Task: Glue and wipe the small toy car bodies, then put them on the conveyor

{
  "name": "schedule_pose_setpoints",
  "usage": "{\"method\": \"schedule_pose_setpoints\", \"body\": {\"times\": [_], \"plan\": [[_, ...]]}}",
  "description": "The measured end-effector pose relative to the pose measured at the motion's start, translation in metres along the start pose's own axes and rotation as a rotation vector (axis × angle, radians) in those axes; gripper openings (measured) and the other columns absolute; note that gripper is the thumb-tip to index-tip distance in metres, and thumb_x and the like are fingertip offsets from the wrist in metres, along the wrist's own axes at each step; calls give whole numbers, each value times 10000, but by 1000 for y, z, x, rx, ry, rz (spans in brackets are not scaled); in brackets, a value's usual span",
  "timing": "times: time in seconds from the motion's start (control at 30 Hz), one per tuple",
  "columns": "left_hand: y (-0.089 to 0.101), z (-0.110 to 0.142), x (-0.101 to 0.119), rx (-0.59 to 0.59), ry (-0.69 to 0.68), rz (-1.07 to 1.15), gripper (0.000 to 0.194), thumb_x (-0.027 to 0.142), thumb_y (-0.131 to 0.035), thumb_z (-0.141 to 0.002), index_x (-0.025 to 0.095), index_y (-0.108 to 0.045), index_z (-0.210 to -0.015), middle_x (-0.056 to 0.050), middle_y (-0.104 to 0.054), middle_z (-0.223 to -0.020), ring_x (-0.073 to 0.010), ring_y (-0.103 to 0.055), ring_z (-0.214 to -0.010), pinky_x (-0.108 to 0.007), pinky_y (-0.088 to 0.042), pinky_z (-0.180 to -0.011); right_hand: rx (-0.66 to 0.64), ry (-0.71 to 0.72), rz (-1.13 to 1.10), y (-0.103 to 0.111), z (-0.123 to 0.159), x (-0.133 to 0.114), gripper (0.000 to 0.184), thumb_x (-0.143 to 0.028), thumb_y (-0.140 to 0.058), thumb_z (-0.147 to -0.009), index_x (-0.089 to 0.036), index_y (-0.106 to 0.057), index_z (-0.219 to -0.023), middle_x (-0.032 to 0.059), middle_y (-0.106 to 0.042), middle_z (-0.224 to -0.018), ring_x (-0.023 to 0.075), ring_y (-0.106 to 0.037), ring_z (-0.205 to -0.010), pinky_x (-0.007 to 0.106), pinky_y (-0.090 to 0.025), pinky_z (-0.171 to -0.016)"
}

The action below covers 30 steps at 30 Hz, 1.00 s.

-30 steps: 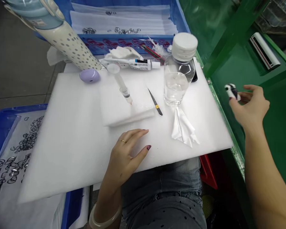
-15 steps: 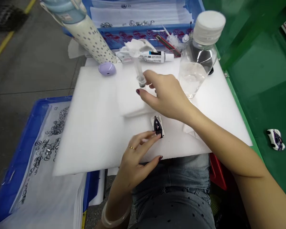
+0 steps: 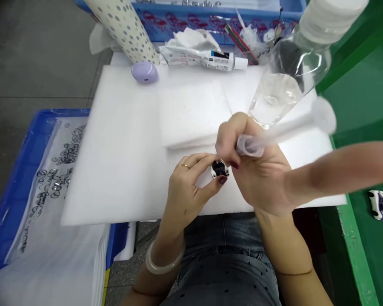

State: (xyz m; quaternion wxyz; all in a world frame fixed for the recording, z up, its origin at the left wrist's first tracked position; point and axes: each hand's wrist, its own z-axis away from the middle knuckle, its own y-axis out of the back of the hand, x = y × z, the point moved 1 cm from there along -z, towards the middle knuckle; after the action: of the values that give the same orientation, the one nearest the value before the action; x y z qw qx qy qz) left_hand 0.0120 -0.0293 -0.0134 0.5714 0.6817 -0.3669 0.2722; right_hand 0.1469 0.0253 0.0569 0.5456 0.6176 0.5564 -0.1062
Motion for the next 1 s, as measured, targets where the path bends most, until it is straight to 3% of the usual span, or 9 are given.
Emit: {"method": "schedule_pose_setpoints", "body": {"times": [0.1, 0.23, 0.37, 0.5, 0.57, 1.0], "plan": [[-2, -4, 0, 3, 29, -23, 348, 515, -610, -940, 231, -693, -1123, -52, -689, -1094, -247, -615, -986, -443, -466, -905, 14, -112, -520, -5, -2, 5, 491, -460, -243, -1019, -244, -274, -579, -24, -135, -457, 149, -244, -421, 360, -341, -497], [-4, -4, -2, 14, 40, 2, 357, 529, -597, -945, 239, -702, -1123, -46, -682, -1082, -236, -612, -985, -430, -463, -900, -8, -168, -723, -8, -2, 12, 515, -338, -322, -1013, -211, -244, -520, -14, -151, -443, 129, -212, -427, 339, -292, -494], [-4, -3, -2, 22, 33, 7, 385, 541, -586, -946, 231, -703, -1142, -50, -681, -1082, -234, -612, -985, -421, -467, -890, 20, -169, -818, -10, 0, 12, 407, -81, -315, -923, -177, -230, -536, -12, -105, -477, 130, -178, -454, 317, -239, -511], [-3, -3, -2, 22, 38, 10, 398, 555, -574, -948, 230, -709, -1135, -47, -683, -1082, -229, -614, -981, -412, -464, -892, 113, -243, -993, -14, 1, 11, 300, -23, -394, -684, -157, -212, -487, -6, -128, -453, 116, -176, -451, 314, -201, -512], [-4, -3, -1, 28, 38, 8, 418, 570, -565, -945, 224, -712, -1129, -49, -683, -1077, -231, -609, -977, -415, -458, -891, 133, -281, -1027, -15, 2, 10, 282, 5, -376, -628, -148, -202, -467, -7, -152, -436, 109, -180, -449, 315, -185, -516], [-4, -3, -1, 26, 37, 27, 413, 556, -583, -940, 204, -722, -1107, -52, -677, -1061, -235, -600, -961, -415, -446, -886, 142, -156, -1047, -19, 8, 13, 373, -13, -493, -708, -162, -213, -513, -34, -175, -471, 84, -188, -469, 293, -173, -519]]}}
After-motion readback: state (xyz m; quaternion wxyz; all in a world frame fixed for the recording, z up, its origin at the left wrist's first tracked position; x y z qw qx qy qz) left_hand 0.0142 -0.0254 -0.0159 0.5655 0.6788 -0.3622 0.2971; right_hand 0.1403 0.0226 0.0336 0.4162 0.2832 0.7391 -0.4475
